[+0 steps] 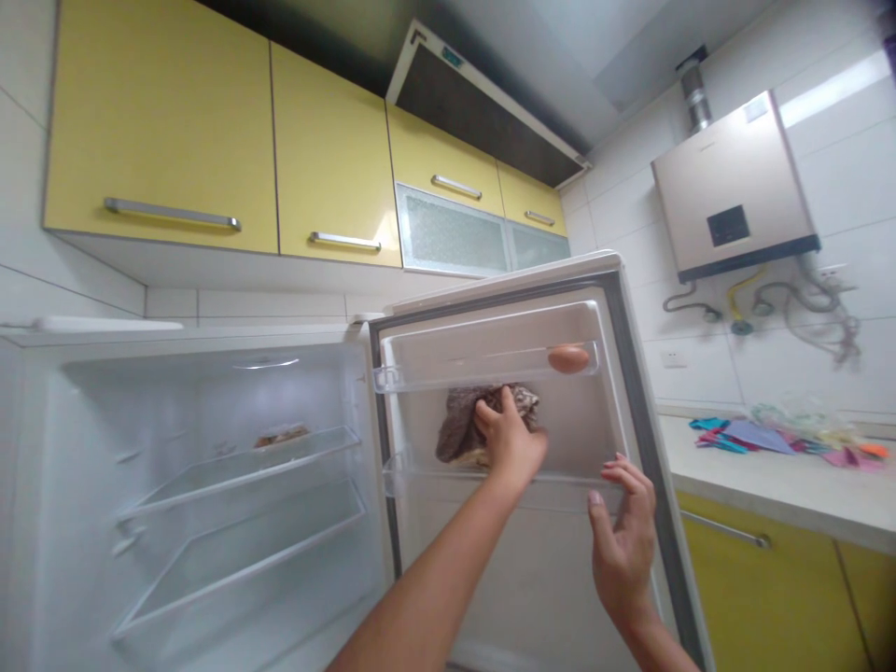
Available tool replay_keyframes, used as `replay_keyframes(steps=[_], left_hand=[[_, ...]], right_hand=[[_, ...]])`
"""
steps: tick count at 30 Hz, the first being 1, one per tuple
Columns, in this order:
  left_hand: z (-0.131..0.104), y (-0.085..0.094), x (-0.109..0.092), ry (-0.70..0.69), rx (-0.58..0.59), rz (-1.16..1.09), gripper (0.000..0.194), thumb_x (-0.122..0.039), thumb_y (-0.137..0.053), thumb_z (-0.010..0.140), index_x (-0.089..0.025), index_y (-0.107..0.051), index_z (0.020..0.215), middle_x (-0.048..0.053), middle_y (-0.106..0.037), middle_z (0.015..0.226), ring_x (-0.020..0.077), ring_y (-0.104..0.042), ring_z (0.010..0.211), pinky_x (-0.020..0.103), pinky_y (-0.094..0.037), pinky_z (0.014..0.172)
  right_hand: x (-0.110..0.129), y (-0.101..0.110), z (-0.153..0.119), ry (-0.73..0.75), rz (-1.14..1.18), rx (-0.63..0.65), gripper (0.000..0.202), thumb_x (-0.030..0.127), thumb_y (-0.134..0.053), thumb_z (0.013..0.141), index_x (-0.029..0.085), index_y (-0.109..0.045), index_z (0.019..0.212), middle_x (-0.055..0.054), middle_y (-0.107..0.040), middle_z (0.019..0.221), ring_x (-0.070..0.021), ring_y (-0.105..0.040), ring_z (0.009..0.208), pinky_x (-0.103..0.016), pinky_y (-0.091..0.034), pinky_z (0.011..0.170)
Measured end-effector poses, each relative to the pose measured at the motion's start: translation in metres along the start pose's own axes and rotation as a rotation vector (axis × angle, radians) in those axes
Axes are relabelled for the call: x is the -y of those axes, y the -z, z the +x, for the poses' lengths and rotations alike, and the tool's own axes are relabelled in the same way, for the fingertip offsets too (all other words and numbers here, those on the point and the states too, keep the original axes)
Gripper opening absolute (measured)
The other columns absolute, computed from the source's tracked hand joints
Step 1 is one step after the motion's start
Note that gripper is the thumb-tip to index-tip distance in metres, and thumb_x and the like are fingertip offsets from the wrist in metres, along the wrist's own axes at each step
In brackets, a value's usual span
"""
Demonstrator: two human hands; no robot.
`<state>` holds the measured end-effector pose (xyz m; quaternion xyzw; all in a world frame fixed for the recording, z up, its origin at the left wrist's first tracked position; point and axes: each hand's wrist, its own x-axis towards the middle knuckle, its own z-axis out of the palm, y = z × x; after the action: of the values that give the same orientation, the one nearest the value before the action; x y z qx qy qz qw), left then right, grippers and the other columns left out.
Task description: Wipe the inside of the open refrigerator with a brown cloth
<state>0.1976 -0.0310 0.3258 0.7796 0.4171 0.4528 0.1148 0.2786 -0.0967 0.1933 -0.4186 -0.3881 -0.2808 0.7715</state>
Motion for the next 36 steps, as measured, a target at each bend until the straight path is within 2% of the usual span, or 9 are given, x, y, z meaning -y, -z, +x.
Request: replay_keyframes(steps=[5, 10, 14, 17, 20, 24, 28, 36], left_hand=[[-0.018, -0.006, -0.008, -0.249, 0.129, 0.017, 0.081, -0.018, -0.059, 0.076, -0.029, -0.036, 0.152, 0.015, -0.03, 0.151, 0.0403, -0.035, 0.144, 0.05, -0.03, 0.121], [-0.02, -0.012, -0.012, -0.452, 0.236, 0.015, 0.076, -0.012, -0.045, 0.081, -0.02, -0.033, 0.156, 0.02, -0.035, 0.157, 0.0387, -0.033, 0.148, 0.051, -0.025, 0.125], [-0.014, -0.018, -0.016, -0.687, 0.345, -0.058, 0.077, -0.009, -0.044, 0.078, -0.017, -0.036, 0.154, 0.016, -0.049, 0.153, 0.0303, -0.045, 0.142, 0.044, -0.032, 0.124], [-0.011, -0.018, -0.018, -0.77, 0.383, -0.024, 0.074, -0.01, -0.047, 0.077, -0.018, -0.043, 0.15, 0.014, -0.058, 0.146, 0.0304, -0.052, 0.135, 0.044, -0.039, 0.12], [-0.013, -0.01, -0.016, -0.708, 0.353, 0.101, 0.065, -0.014, -0.047, 0.08, -0.018, -0.05, 0.145, 0.017, -0.06, 0.138, 0.0353, -0.058, 0.127, 0.047, -0.044, 0.115], [-0.011, 0.003, -0.002, -0.475, 0.294, 0.209, 0.067, -0.02, -0.051, 0.079, -0.018, -0.049, 0.147, 0.022, -0.05, 0.139, 0.0428, -0.059, 0.122, 0.054, -0.046, 0.109], [0.005, 0.016, 0.024, -0.277, 0.232, 0.246, 0.082, -0.021, -0.06, 0.074, -0.022, -0.039, 0.153, 0.019, -0.042, 0.14, 0.043, -0.055, 0.127, 0.051, -0.04, 0.115], [0.031, 0.05, 0.087, -0.019, 0.047, 0.361, 0.085, -0.021, -0.062, 0.078, -0.024, -0.029, 0.156, 0.019, -0.034, 0.146, 0.0411, -0.048, 0.136, 0.047, -0.033, 0.118]], right_hand=[[-0.004, 0.0, 0.001, 0.012, 0.003, -0.004, 0.026, 0.04, -0.053, 0.093, 0.022, -0.056, 0.111, -0.012, -0.057, 0.12, -0.0329, -0.052, 0.125, -0.058, -0.036, 0.108], [-0.013, 0.0, 0.002, 0.007, 0.009, 0.011, 0.028, 0.042, -0.052, 0.093, 0.022, -0.056, 0.112, -0.013, -0.058, 0.122, -0.0332, -0.052, 0.124, -0.058, -0.037, 0.107], [-0.018, 0.0, 0.003, 0.011, 0.011, 0.007, 0.03, 0.043, -0.053, 0.093, 0.022, -0.058, 0.113, -0.013, -0.058, 0.121, -0.0329, -0.053, 0.122, -0.057, -0.038, 0.106], [-0.02, 0.002, 0.004, 0.011, 0.009, 0.01, 0.03, 0.043, -0.054, 0.092, 0.021, -0.058, 0.113, -0.012, -0.059, 0.121, -0.0323, -0.055, 0.12, -0.057, -0.04, 0.105], [-0.024, 0.007, 0.006, 0.02, 0.005, 0.046, 0.032, 0.043, -0.053, 0.093, 0.021, -0.059, 0.116, -0.013, -0.061, 0.123, -0.0323, -0.056, 0.121, -0.056, -0.041, 0.105], [-0.035, 0.011, 0.009, 0.017, 0.025, 0.107, 0.034, 0.043, -0.054, 0.093, 0.021, -0.061, 0.118, -0.014, -0.061, 0.128, -0.0333, -0.055, 0.127, -0.059, -0.04, 0.108], [-0.043, 0.011, 0.011, -0.024, 0.051, 0.131, 0.034, 0.042, -0.055, 0.093, 0.021, -0.061, 0.119, -0.014, -0.061, 0.131, -0.0334, -0.053, 0.131, -0.061, -0.037, 0.111], [-0.047, 0.009, 0.017, -0.048, 0.062, 0.122, 0.034, 0.043, -0.054, 0.093, 0.02, -0.061, 0.117, -0.014, -0.061, 0.131, -0.0332, -0.053, 0.131, -0.061, -0.037, 0.112]])
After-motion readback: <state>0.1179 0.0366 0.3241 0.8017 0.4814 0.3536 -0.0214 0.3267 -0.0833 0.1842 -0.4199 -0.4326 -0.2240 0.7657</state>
